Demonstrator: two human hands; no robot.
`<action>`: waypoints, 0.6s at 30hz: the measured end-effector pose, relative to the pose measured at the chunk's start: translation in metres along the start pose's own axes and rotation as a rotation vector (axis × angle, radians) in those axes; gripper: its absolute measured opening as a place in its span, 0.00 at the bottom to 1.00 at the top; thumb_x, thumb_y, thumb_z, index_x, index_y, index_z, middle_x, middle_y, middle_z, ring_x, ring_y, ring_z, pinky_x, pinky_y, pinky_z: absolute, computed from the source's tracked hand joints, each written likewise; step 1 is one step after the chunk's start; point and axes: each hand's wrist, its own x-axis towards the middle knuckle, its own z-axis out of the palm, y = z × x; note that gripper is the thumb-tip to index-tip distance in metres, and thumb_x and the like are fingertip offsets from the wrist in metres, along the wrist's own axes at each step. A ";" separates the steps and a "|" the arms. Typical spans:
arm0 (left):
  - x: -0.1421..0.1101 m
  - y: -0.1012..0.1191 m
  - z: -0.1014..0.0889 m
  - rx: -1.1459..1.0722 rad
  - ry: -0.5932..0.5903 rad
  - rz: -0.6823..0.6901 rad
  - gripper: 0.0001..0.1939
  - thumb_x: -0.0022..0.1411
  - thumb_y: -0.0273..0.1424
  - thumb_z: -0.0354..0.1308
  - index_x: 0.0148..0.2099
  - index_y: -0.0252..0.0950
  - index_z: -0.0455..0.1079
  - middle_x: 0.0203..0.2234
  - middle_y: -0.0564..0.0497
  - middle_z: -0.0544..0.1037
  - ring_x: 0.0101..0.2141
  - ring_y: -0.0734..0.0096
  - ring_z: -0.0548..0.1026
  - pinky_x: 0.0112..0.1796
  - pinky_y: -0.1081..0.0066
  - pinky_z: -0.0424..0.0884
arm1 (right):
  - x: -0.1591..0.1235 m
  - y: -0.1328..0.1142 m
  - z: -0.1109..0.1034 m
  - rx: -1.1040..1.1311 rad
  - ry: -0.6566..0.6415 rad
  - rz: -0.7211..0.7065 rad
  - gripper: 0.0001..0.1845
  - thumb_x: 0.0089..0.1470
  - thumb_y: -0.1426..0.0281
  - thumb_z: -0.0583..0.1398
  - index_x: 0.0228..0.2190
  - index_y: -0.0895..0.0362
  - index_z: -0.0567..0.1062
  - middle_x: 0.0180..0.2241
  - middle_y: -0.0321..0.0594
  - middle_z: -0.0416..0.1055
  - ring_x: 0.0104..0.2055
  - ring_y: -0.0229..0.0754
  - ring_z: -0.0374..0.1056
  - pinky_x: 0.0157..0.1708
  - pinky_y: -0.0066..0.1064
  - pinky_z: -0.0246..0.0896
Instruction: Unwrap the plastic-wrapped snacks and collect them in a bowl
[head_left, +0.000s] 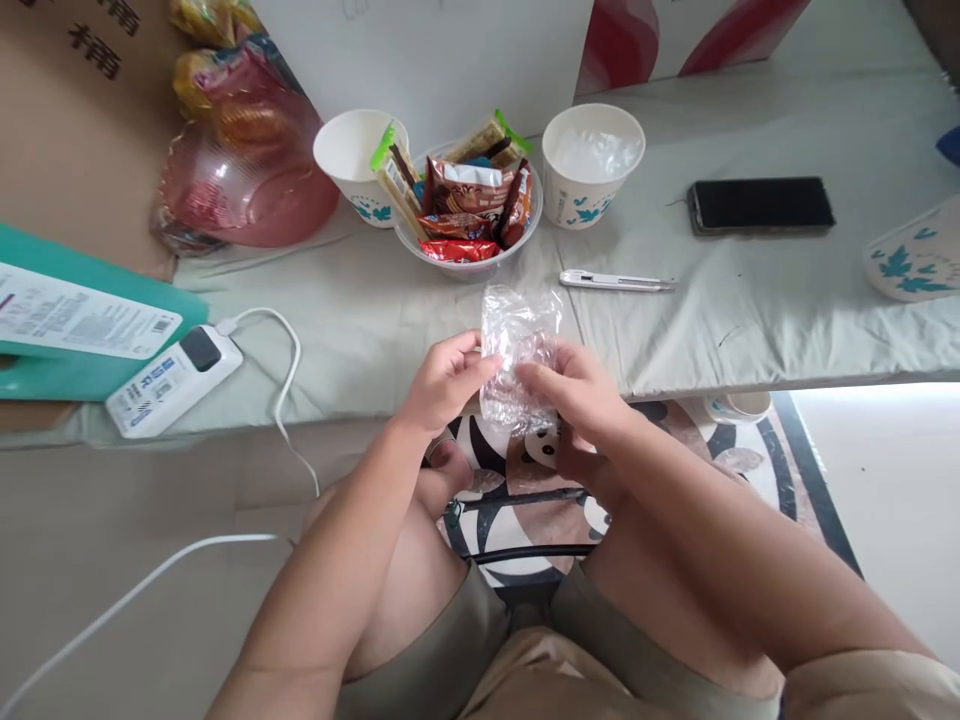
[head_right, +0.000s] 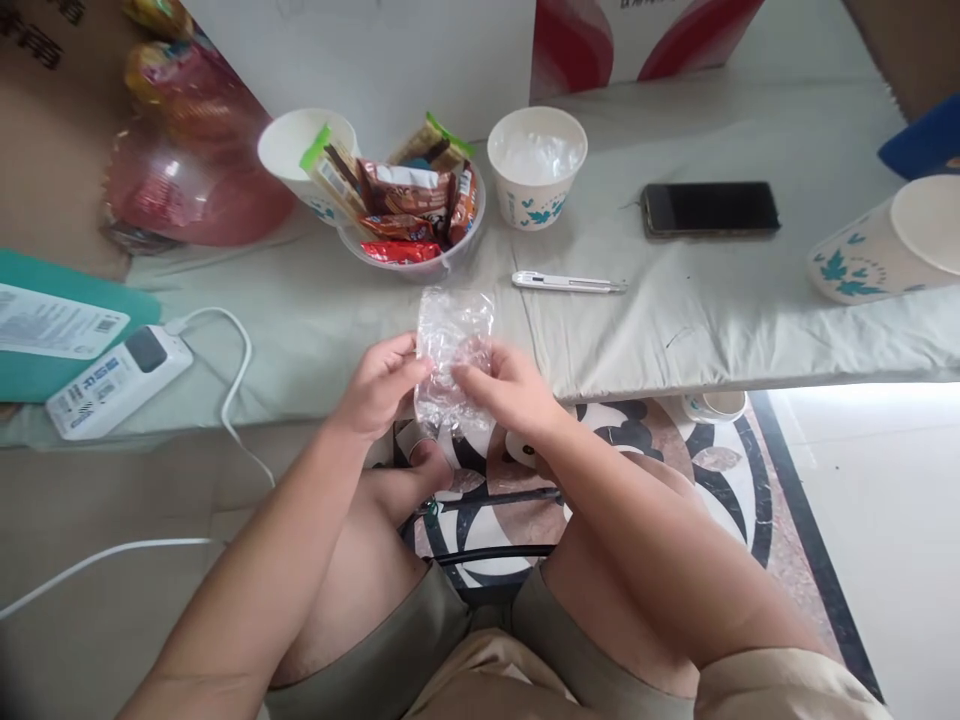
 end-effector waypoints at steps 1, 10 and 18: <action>0.000 0.001 -0.002 0.031 0.022 0.001 0.15 0.58 0.41 0.69 0.41 0.36 0.74 0.21 0.54 0.75 0.20 0.75 0.71 0.23 0.74 0.67 | 0.000 0.001 -0.001 0.007 -0.017 -0.012 0.14 0.52 0.62 0.65 0.39 0.55 0.74 0.26 0.31 0.69 0.26 0.34 0.63 0.27 0.29 0.58; 0.012 0.012 0.000 -0.051 -0.035 0.099 0.11 0.56 0.38 0.62 0.29 0.36 0.76 0.23 0.52 0.75 0.24 0.74 0.70 0.26 0.73 0.66 | 0.003 -0.003 -0.015 0.101 0.039 -0.129 0.10 0.50 0.60 0.60 0.26 0.54 0.74 0.21 0.34 0.63 0.23 0.36 0.55 0.24 0.30 0.48; 0.023 0.007 0.004 0.043 0.049 0.164 0.17 0.46 0.26 0.68 0.40 0.38 0.70 0.32 0.56 0.75 0.29 0.77 0.73 0.31 0.75 0.69 | 0.001 0.000 -0.011 0.035 0.110 -0.067 0.30 0.44 0.60 0.72 0.45 0.50 0.65 0.28 0.29 0.68 0.27 0.37 0.64 0.28 0.30 0.59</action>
